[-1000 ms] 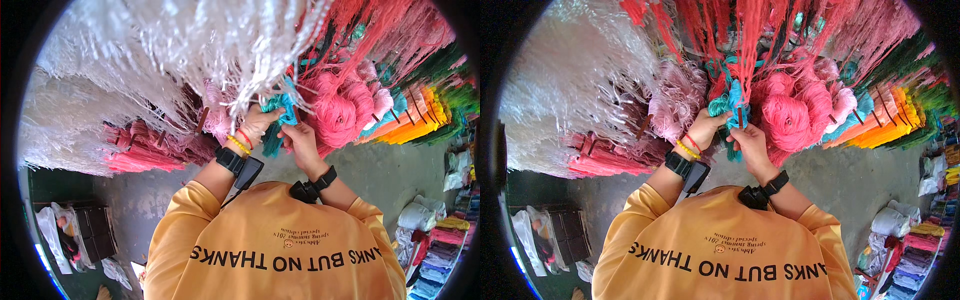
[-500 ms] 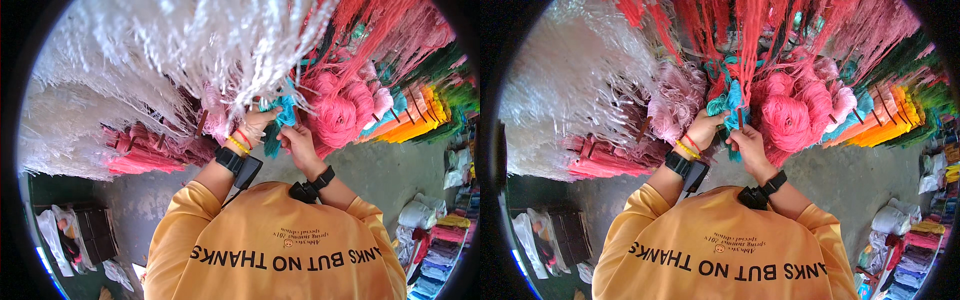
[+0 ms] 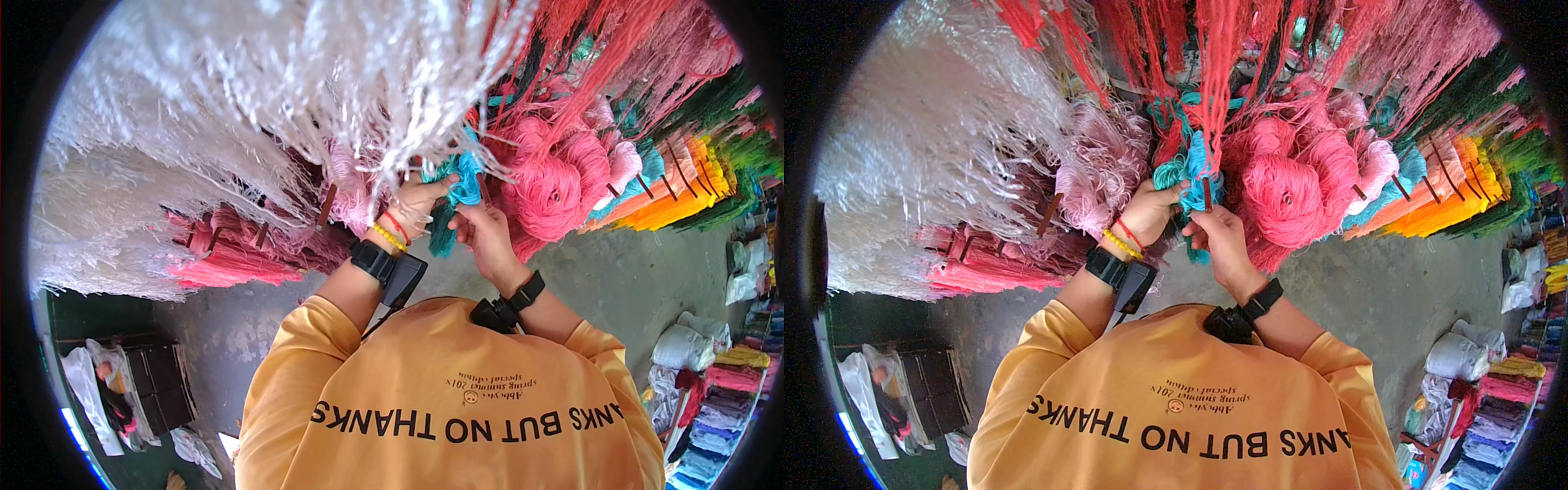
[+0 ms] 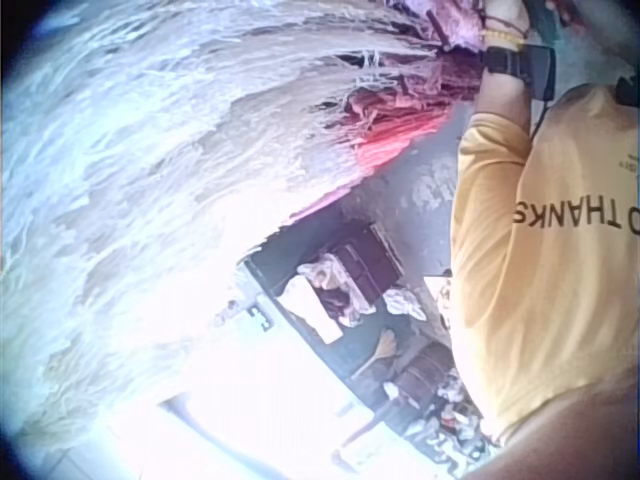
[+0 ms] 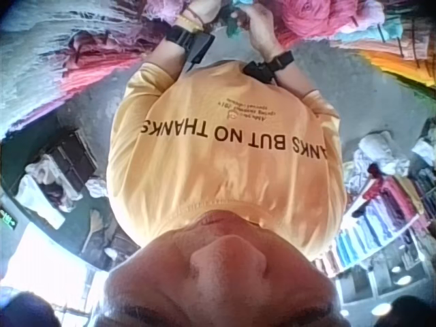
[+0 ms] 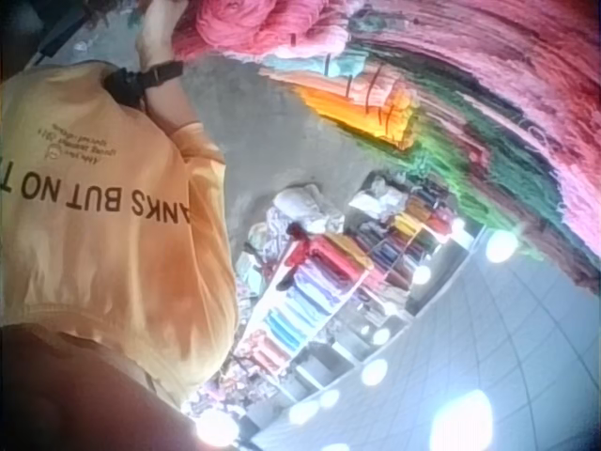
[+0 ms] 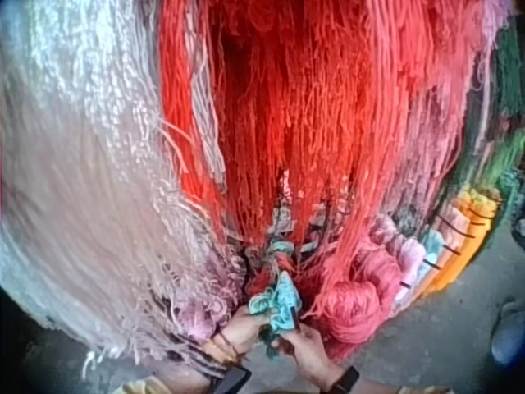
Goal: The person gathers a bundle of green thread, ties it into a knot, and loops it through a pink thread organizer. They walk to a rack to select more thread, then return to a table to compare the green thread against a paper chart and thread organizer.
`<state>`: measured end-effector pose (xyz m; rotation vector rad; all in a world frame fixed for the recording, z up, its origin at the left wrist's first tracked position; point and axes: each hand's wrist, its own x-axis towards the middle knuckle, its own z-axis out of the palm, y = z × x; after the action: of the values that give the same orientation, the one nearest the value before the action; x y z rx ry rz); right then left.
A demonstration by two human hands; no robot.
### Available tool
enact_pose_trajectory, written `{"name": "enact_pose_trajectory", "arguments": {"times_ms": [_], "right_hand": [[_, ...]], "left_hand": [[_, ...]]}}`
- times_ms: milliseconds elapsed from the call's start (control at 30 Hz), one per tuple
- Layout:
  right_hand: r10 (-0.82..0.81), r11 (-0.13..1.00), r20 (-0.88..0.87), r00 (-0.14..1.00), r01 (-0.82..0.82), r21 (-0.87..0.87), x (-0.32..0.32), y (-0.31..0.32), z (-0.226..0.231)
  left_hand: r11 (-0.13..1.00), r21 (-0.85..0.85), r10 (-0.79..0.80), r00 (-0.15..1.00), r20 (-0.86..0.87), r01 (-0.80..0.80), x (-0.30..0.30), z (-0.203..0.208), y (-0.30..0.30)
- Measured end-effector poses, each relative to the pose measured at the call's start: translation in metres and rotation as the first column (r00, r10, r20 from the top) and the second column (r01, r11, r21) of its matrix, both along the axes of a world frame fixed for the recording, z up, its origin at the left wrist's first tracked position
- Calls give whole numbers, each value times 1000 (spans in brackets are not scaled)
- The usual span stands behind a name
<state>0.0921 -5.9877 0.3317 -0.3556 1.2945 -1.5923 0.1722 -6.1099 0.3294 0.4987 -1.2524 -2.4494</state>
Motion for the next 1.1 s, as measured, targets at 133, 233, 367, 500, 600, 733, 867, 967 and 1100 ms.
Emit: {"name": "enact_pose_trajectory", "arguments": {"times_ms": [133,233,367,500,600,733,867,967,1100], "right_hand": [[12,1000,-32,999,-12,-12,1,-1,3],[-2,1000,-51,999,2,-8,1,-2,3],[-25,999,-23,999,25,-23,-1,-2,0],[-25,999,-28,999,24,-23,-1,-4,-1],[-24,999,-42,999,23,-22,0,-5,-3],[-40,997,-16,999,39,-61,2,-3,-6],[-29,997,-20,999,27,-68,7,0,-8],[11,992,-26,1000,-14,-126,4,4,-16],[15,996,6,1000,-14,-94,6,5,-9]], "left_hand": [[999,34,-18,1000,18,17,1,1,0],[1000,19,-19,999,28,19,1,0,0],[1000,-23,-18,999,39,19,0,3,1],[998,-56,-30,997,69,34,1,4,2],[997,-74,6,994,113,2,1,6,3],[998,-59,26,996,83,-21,2,10,5],[980,64,184,982,42,-186,-1,1,4],[980,84,180,983,22,-182,-3,10,9],[990,65,121,989,81,-126,1,5,2]]}}
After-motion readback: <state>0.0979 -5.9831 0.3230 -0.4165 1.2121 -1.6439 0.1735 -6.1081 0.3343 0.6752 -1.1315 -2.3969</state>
